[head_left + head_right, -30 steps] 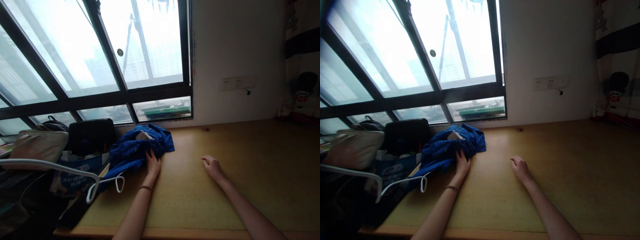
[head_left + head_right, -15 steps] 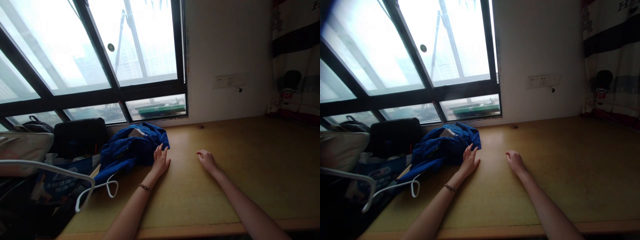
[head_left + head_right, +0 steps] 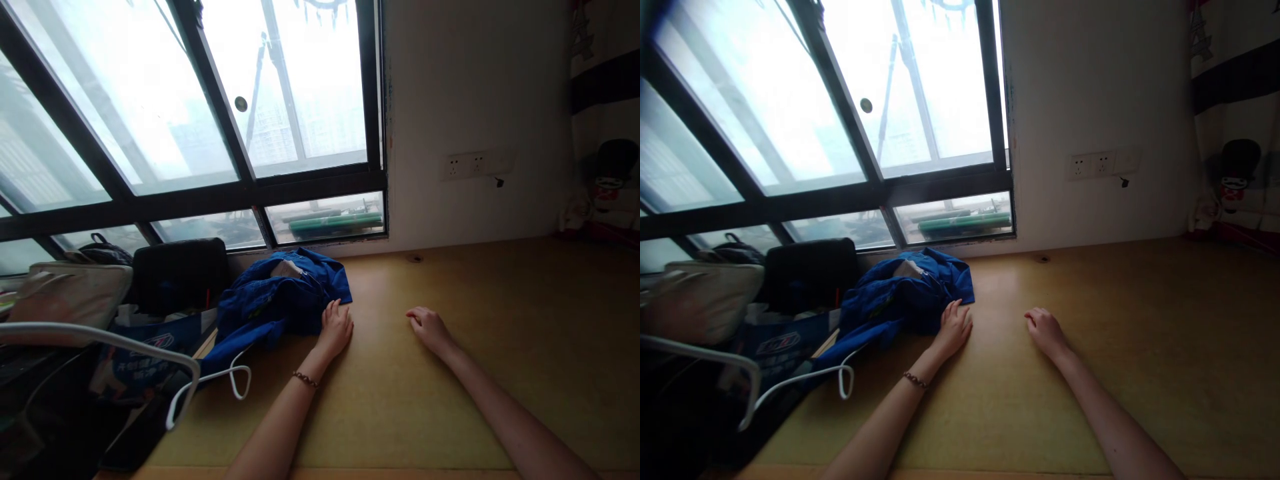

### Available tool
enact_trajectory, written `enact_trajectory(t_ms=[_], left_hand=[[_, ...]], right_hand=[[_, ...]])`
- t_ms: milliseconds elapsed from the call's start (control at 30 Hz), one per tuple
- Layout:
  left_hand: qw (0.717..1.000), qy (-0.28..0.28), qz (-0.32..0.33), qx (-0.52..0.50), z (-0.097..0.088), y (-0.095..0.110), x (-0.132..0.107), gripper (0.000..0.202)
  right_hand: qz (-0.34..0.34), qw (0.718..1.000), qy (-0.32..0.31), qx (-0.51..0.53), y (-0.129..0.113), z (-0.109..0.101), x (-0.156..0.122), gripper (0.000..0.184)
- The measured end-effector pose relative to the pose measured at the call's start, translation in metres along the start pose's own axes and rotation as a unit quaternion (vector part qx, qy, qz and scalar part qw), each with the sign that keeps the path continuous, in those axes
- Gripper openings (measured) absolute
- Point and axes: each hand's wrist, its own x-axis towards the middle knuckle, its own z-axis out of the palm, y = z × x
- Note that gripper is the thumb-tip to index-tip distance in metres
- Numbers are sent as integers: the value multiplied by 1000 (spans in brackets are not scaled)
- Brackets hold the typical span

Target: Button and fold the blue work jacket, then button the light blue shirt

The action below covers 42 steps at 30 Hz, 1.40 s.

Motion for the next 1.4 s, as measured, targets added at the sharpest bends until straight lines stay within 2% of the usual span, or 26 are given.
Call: enact_trajectory(t_ms=[200, 300, 433, 533, 633, 733, 867, 967, 1100, 1200, 1300, 1400], left_hand=[[998, 51, -26, -38, 1, -1, 1, 54], [996, 67, -45, -40, 5, -1, 5, 52], [997, 56, -52, -27, 7, 4, 11, 47], [997, 52, -34, -35, 3, 9, 10, 45], [995, 73, -45, -41, -3, 14, 6, 50], [986, 133, -100, -31, -10, 17, 3, 58], [950, 229, -211, -19, -21, 9, 1, 70], [939, 230, -257, 13, -33, -5, 1, 74], [954, 141, -245, 101, -45, -20, 13, 64], [958, 91, -244, 124, -46, -26, 26, 51], [957, 121, -245, 97, -48, -30, 36, 38], [945, 230, -232, 5, -63, -23, 41, 29]], right_hand=[[12, 1000, 5, 20, 7, 1, 3, 25], [19, 999, 8, 24, 11, 1, 3, 25], [39, 999, 20, 18, 17, -2, 3, 25], [50, 998, 30, 9, 21, -5, 1, 25], [53, 998, 33, 6, 24, -5, 0, 25], [49, 998, 33, 5, 25, -2, -2, 25], [42, 998, 35, -2, 25, -1, -3, 25], [48, 998, 29, -6, 25, 0, -3, 25], [50, 999, 21, -3, 25, 2, -1, 25], [47, 999, 20, 4, 24, 3, 0, 25], [47, 998, 28, 18, 23, 3, 0, 24], [54, 995, 50, 68, 20, 4, 2, 23]])
